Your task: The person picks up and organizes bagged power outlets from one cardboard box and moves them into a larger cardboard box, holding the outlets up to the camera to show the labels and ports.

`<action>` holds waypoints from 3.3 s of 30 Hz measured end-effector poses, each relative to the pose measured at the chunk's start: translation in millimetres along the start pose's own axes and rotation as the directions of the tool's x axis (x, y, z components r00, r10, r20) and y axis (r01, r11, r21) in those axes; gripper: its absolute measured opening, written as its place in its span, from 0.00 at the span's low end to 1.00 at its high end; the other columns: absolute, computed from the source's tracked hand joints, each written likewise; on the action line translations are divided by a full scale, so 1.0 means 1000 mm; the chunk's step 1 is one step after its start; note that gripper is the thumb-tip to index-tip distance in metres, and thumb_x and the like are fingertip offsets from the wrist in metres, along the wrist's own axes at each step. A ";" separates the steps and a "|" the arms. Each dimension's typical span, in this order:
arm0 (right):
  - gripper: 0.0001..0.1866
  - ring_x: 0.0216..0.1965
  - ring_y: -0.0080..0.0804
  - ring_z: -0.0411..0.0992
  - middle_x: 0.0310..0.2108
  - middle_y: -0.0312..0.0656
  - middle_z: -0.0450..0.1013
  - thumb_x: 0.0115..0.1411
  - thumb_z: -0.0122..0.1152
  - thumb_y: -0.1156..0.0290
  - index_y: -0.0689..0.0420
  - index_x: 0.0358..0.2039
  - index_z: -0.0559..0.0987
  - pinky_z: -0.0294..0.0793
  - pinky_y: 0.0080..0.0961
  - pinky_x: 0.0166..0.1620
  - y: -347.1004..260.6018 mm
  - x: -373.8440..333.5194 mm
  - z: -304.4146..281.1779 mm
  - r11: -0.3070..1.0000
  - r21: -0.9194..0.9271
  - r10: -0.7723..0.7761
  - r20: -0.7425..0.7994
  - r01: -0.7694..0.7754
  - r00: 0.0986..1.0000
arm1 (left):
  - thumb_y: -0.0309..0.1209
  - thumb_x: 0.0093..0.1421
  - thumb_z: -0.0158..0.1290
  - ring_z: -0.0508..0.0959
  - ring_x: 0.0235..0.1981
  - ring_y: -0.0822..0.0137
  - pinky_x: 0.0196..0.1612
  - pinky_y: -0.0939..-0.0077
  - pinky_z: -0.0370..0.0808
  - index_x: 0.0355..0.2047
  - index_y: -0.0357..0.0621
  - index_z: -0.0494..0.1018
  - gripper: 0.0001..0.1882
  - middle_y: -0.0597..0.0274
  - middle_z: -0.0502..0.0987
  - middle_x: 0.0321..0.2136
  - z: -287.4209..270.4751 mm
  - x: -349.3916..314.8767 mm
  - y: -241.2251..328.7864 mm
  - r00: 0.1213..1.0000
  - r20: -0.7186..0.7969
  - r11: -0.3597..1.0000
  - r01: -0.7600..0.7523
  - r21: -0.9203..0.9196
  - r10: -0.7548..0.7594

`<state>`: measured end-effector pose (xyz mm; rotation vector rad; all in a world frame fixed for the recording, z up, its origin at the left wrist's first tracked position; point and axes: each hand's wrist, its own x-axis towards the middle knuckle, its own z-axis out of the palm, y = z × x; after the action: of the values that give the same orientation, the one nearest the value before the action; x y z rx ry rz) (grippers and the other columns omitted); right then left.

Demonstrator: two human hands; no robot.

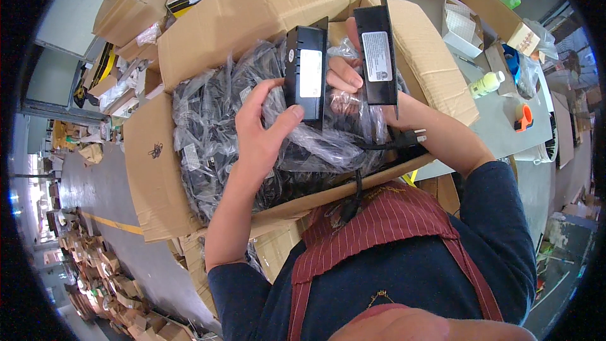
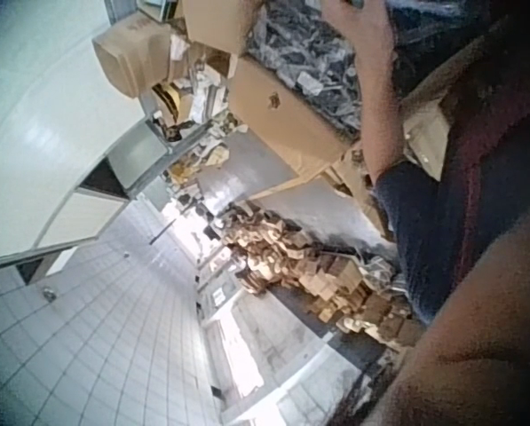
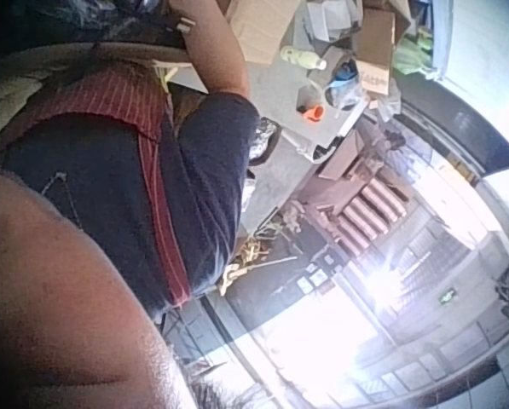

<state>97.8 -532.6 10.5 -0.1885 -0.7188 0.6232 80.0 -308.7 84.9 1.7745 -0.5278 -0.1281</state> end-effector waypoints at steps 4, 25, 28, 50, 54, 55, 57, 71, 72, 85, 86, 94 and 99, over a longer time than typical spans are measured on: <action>0.19 0.19 0.23 0.59 0.21 0.32 0.58 0.64 0.58 0.53 0.56 0.27 0.69 0.64 0.20 0.26 0.001 0.002 0.002 0.999 -0.034 -0.021 -0.021 0.021 1.000 | 0.30 0.53 0.62 0.72 0.39 0.73 0.46 0.78 0.69 0.46 0.33 0.72 0.21 0.61 0.76 0.37 0.000 -0.001 0.003 1.000 -0.003 1.000 -0.009 0.000 0.009; 0.17 0.22 0.22 0.64 0.23 0.32 0.60 0.64 0.60 0.57 0.56 0.27 0.69 0.69 0.19 0.30 -0.001 0.001 0.005 0.999 -0.040 -0.012 -0.030 0.011 0.999 | 0.31 0.54 0.62 0.73 0.41 0.71 0.50 0.76 0.68 0.47 0.33 0.73 0.22 0.60 0.76 0.39 -0.001 -0.001 -0.001 1.000 -0.002 1.000 0.006 0.024 -0.006; 0.17 0.22 0.22 0.65 0.23 0.32 0.60 0.64 0.61 0.57 0.56 0.28 0.70 0.71 0.20 0.30 0.000 0.004 0.005 1.000 -0.025 -0.009 -0.003 0.008 1.000 | 0.31 0.54 0.61 0.73 0.41 0.71 0.50 0.76 0.68 0.47 0.33 0.73 0.22 0.61 0.76 0.39 0.000 -0.002 0.001 1.000 -0.016 1.000 -0.011 0.023 0.011; 0.20 0.18 0.23 0.63 0.19 0.31 0.58 0.63 0.59 0.54 0.57 0.25 0.70 0.67 0.20 0.25 0.001 0.004 0.001 0.999 -0.031 -0.018 -0.013 0.017 1.000 | 0.30 0.55 0.61 0.72 0.38 0.74 0.46 0.79 0.69 0.46 0.35 0.73 0.20 0.64 0.75 0.36 0.000 -0.001 0.000 1.000 -0.003 0.999 -0.030 0.027 0.030; 0.18 0.22 0.22 0.65 0.23 0.31 0.60 0.63 0.60 0.55 0.55 0.27 0.69 0.69 0.18 0.28 0.001 0.001 0.004 0.999 -0.036 -0.020 -0.046 0.018 0.999 | 0.30 0.55 0.61 0.72 0.39 0.73 0.47 0.78 0.69 0.46 0.34 0.73 0.20 0.63 0.76 0.37 0.001 -0.002 0.002 1.000 0.002 1.000 0.004 -0.017 -0.004; 0.18 0.22 0.22 0.65 0.23 0.31 0.60 0.63 0.60 0.55 0.55 0.27 0.69 0.69 0.18 0.28 0.001 0.002 0.004 0.999 -0.036 -0.020 -0.046 0.019 0.999 | 0.30 0.55 0.61 0.72 0.39 0.73 0.47 0.78 0.69 0.46 0.34 0.72 0.20 0.63 0.76 0.37 0.001 -0.002 0.002 1.000 0.000 1.000 0.003 -0.028 -0.003; 0.17 0.23 0.21 0.64 0.24 0.31 0.60 0.64 0.60 0.56 0.55 0.28 0.69 0.68 0.17 0.30 0.000 0.004 0.003 0.999 -0.038 -0.023 0.050 0.025 0.999 | 0.30 0.55 0.61 0.72 0.39 0.73 0.47 0.78 0.69 0.47 0.34 0.72 0.21 0.63 0.76 0.37 0.002 -0.001 0.005 1.000 0.007 1.000 -0.004 -0.015 0.004; 0.21 0.19 0.21 0.60 0.20 0.31 0.58 0.66 0.54 0.52 0.56 0.26 0.68 0.63 0.18 0.27 -0.002 0.001 0.022 0.997 -0.077 -0.012 -0.137 0.001 0.990 | 0.31 0.54 0.62 0.72 0.38 0.75 0.44 0.79 0.69 0.47 0.33 0.72 0.22 0.64 0.75 0.36 0.000 -0.002 -0.001 1.000 -0.010 0.999 -0.016 0.036 0.016; 0.21 0.19 0.21 0.60 0.20 0.31 0.58 0.66 0.54 0.52 0.56 0.26 0.68 0.63 0.18 0.27 -0.001 0.001 0.021 0.997 -0.076 -0.013 -0.137 0.002 0.990 | 0.31 0.54 0.62 0.72 0.38 0.75 0.44 0.79 0.69 0.47 0.33 0.72 0.22 0.64 0.75 0.36 0.000 -0.002 0.000 1.000 -0.009 0.999 -0.015 0.036 0.016; 0.22 0.18 0.20 0.59 0.19 0.29 0.58 0.65 0.57 0.51 0.55 0.24 0.67 0.62 0.17 0.27 -0.002 0.003 0.016 0.997 -0.072 0.003 -0.111 -0.011 0.994 | 0.30 0.54 0.61 0.71 0.37 0.75 0.44 0.79 0.69 0.46 0.33 0.72 0.21 0.64 0.74 0.35 0.000 -0.001 0.005 1.000 0.017 0.999 0.020 -0.030 -0.020; 0.22 0.18 0.20 0.59 0.19 0.30 0.58 0.65 0.57 0.51 0.55 0.25 0.67 0.62 0.18 0.26 -0.002 0.002 0.015 0.997 -0.081 -0.004 -0.107 -0.005 0.994 | 0.29 0.54 0.61 0.71 0.37 0.75 0.44 0.79 0.68 0.46 0.32 0.72 0.21 0.64 0.74 0.35 0.000 -0.001 0.005 0.999 0.022 0.999 0.027 -0.041 -0.026; 0.22 0.18 0.20 0.58 0.19 0.30 0.57 0.65 0.56 0.51 0.55 0.24 0.67 0.61 0.18 0.26 -0.001 0.001 0.018 0.998 -0.070 -0.011 -0.136 0.002 0.991 | 0.30 0.55 0.61 0.71 0.37 0.74 0.44 0.79 0.69 0.47 0.33 0.72 0.21 0.63 0.74 0.35 0.001 -0.002 0.006 1.000 0.004 1.000 -0.007 -0.014 0.007; 0.21 0.18 0.20 0.58 0.19 0.30 0.57 0.65 0.56 0.51 0.55 0.24 0.67 0.60 0.17 0.24 -0.002 0.003 0.023 0.996 -0.093 -0.010 -0.140 -0.003 0.990 | 0.30 0.55 0.61 0.71 0.37 0.74 0.44 0.79 0.69 0.46 0.33 0.72 0.21 0.63 0.74 0.35 0.001 -0.002 0.004 1.000 0.006 1.000 -0.012 -0.002 0.012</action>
<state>85.0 -533.6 29.4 -0.3141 -0.6122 0.5673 77.3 -309.4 88.0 1.7698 -0.5425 -0.1260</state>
